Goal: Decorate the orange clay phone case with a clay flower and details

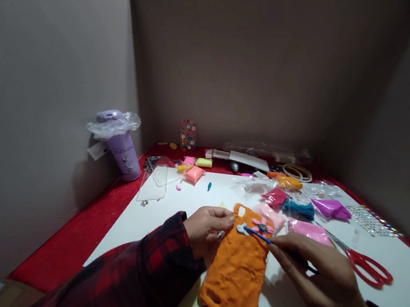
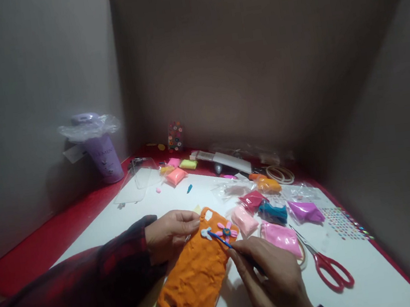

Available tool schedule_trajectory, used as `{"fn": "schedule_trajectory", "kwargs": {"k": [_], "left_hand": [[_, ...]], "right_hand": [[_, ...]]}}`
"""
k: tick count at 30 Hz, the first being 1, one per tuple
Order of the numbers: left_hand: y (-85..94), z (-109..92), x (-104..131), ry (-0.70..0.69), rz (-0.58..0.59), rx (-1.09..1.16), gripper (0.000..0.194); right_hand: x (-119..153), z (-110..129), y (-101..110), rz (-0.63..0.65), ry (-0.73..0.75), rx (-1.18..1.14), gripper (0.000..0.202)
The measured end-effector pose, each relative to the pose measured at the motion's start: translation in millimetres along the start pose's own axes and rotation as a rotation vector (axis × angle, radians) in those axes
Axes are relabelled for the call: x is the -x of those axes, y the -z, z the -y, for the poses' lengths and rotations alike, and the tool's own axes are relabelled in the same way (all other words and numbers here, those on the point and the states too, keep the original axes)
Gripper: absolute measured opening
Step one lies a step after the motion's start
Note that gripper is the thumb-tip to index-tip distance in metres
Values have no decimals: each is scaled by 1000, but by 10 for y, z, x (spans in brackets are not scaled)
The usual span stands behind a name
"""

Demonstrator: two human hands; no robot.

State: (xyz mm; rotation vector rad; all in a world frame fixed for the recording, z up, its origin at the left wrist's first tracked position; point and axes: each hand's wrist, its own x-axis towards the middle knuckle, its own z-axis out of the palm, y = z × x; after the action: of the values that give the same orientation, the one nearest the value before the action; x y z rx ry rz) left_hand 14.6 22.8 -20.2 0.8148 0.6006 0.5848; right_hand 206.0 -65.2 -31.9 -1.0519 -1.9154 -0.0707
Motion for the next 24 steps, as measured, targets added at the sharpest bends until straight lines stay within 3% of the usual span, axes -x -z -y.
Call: {"fn": "schedule_trajectory", "kwargs": {"k": [24], "left_hand": [[-11, -3, -6, -11, -6, 11, 34]], "right_hand": [[17, -8, 6, 48, 5, 17, 12]]}}
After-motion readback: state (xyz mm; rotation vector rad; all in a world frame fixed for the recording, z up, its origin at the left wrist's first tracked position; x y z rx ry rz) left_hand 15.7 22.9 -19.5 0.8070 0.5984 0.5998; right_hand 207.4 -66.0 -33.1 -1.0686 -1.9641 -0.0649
